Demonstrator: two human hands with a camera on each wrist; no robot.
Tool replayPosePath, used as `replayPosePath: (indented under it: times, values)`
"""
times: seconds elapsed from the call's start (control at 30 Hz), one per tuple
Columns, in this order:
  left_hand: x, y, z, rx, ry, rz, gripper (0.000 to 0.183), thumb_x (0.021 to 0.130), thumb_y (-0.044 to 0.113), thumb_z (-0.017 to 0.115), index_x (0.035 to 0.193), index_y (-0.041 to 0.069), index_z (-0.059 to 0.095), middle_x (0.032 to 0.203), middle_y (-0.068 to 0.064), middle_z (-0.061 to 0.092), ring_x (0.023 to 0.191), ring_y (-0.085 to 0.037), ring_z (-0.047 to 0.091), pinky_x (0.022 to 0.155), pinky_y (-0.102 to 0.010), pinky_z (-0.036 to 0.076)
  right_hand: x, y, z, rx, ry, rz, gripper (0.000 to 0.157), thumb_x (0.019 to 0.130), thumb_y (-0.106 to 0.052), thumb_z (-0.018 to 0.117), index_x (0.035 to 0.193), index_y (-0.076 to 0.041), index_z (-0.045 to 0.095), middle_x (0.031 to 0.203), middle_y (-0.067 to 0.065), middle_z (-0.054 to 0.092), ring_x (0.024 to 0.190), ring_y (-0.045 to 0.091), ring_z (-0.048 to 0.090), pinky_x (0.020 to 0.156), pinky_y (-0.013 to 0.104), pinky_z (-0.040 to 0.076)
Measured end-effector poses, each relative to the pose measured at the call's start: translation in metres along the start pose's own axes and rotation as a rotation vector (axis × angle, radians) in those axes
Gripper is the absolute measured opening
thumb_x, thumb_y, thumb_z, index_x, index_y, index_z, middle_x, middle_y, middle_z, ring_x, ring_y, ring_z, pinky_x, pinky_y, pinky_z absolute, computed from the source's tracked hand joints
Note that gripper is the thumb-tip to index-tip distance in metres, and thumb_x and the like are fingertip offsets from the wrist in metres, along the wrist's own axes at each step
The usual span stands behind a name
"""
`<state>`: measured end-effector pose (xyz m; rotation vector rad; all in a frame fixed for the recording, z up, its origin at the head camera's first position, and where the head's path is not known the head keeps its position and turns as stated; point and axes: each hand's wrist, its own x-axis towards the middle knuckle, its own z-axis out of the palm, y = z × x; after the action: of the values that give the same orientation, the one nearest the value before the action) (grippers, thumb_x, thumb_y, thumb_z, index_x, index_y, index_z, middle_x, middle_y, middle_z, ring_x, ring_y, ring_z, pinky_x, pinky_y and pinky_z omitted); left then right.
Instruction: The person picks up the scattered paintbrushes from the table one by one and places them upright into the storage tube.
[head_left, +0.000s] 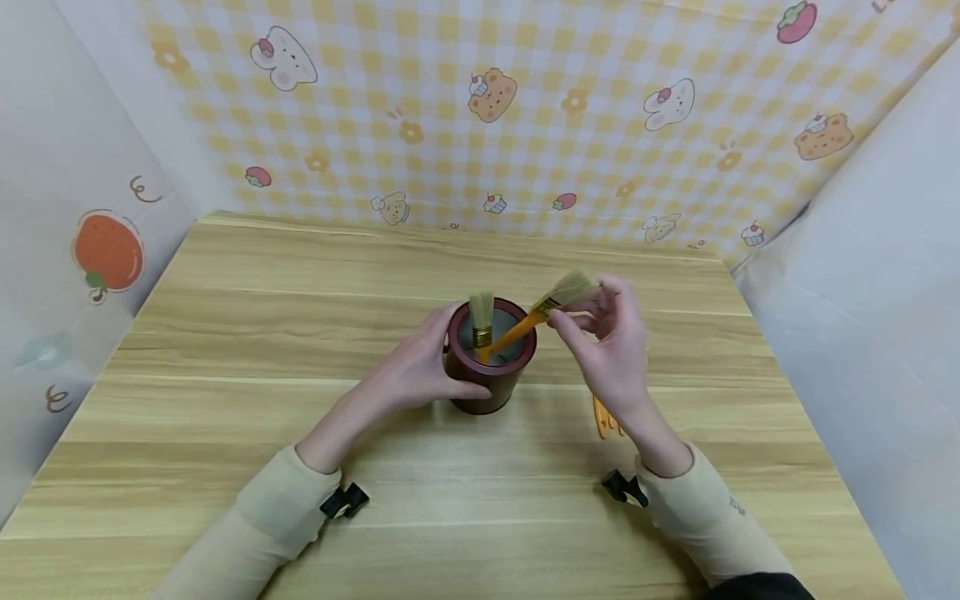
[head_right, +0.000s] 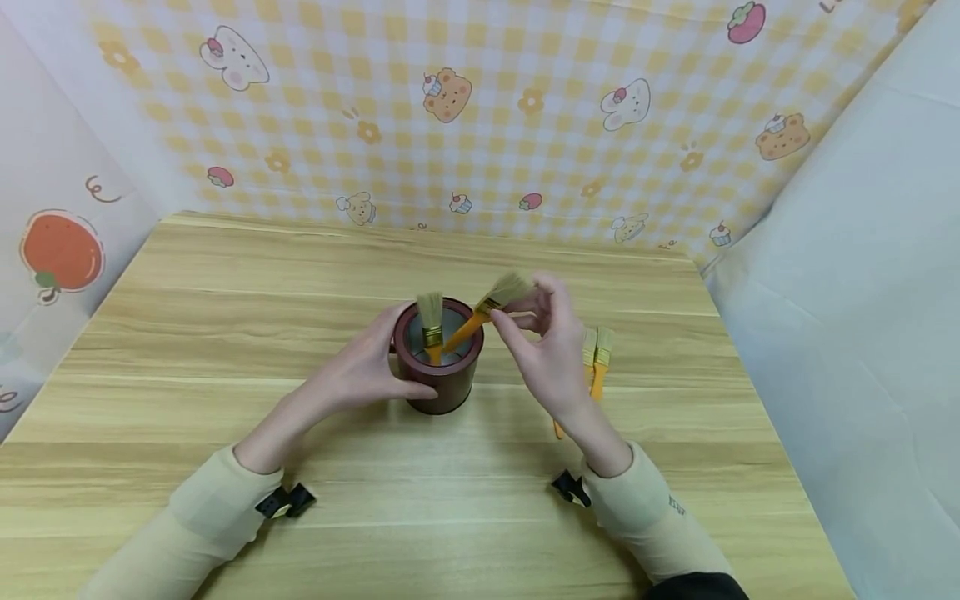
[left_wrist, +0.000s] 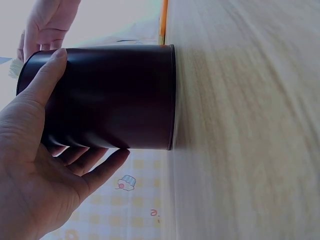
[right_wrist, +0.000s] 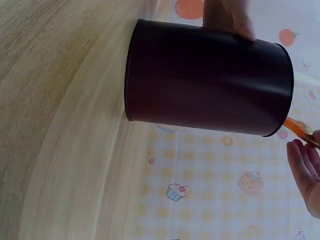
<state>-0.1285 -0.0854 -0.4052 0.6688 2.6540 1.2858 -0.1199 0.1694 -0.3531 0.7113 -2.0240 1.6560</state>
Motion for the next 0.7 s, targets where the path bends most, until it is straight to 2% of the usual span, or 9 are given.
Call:
replayPosePath:
  times: [0.1, 0.27, 0.37, 0.5, 0.6, 0.7]
  values:
    - [0.000, 0.001, 0.000, 0.001, -0.001, -0.009, 0.116, 0.067, 0.047, 0.096, 0.159, 0.027, 0.028, 0.154, -0.004, 0.046, 0.142, -0.026, 0.048, 0.115, -0.055, 0.044, 0.000, 0.002, 0.000, -0.052, -0.017, 0.007, 0.045, 0.088, 0.017, 0.068, 0.127, 0.014, 0.047, 0.106, -0.004, 0.069, 0.091, 0.004, 0.071, 0.073, 0.019, 0.060]
    - [0.001, 0.001, 0.001, 0.012, -0.003, -0.024, 0.117, 0.067, 0.048, 0.096, 0.159, 0.022, 0.028, 0.153, -0.006, 0.045, 0.142, -0.027, 0.048, 0.116, -0.055, 0.044, 0.003, 0.004, -0.004, -0.102, -0.029, 0.002, 0.041, 0.090, 0.014, 0.068, 0.127, 0.013, 0.050, 0.100, 0.019, 0.069, 0.091, 0.002, 0.071, 0.072, 0.018, 0.059]
    - [0.001, 0.002, 0.002, 0.011, -0.004, -0.025, 0.117, 0.067, 0.047, 0.096, 0.159, 0.021, 0.028, 0.153, -0.006, 0.045, 0.142, -0.027, 0.048, 0.116, -0.054, 0.044, 0.006, 0.005, -0.010, -0.138, -0.035, 0.026, 0.042, 0.091, 0.012, 0.069, 0.129, 0.011, 0.051, 0.100, 0.025, 0.068, 0.090, 0.000, 0.070, 0.072, 0.016, 0.058]
    - [0.001, 0.002, 0.002, 0.003, -0.006, -0.025, 0.117, 0.067, 0.047, 0.096, 0.159, 0.023, 0.028, 0.153, -0.005, 0.045, 0.142, -0.026, 0.047, 0.116, -0.054, 0.043, 0.012, 0.006, -0.024, -0.288, -0.105, 0.138, 0.045, 0.095, 0.002, 0.069, 0.137, 0.002, 0.052, 0.105, 0.020, 0.071, 0.091, 0.002, 0.068, 0.076, 0.014, 0.056]
    - [0.001, 0.002, 0.001, 0.004, -0.008, -0.030, 0.117, 0.067, 0.048, 0.095, 0.159, 0.023, 0.027, 0.154, -0.005, 0.045, 0.142, -0.027, 0.048, 0.116, -0.055, 0.043, 0.016, 0.008, -0.037, -0.423, -0.223, 0.257, 0.050, 0.099, -0.009, 0.068, 0.145, -0.006, 0.048, 0.110, 0.016, 0.071, 0.094, 0.014, 0.071, 0.079, 0.024, 0.059]
    - [0.001, 0.003, 0.001, 0.005, -0.007, -0.032, 0.118, 0.067, 0.048, 0.096, 0.159, 0.023, 0.027, 0.154, -0.006, 0.045, 0.142, -0.027, 0.048, 0.115, -0.055, 0.044, 0.020, 0.014, -0.049, -0.504, -0.343, 0.369, 0.055, 0.101, -0.016, 0.066, 0.150, -0.008, 0.042, 0.115, 0.016, 0.069, 0.097, 0.028, 0.072, 0.080, 0.039, 0.062]
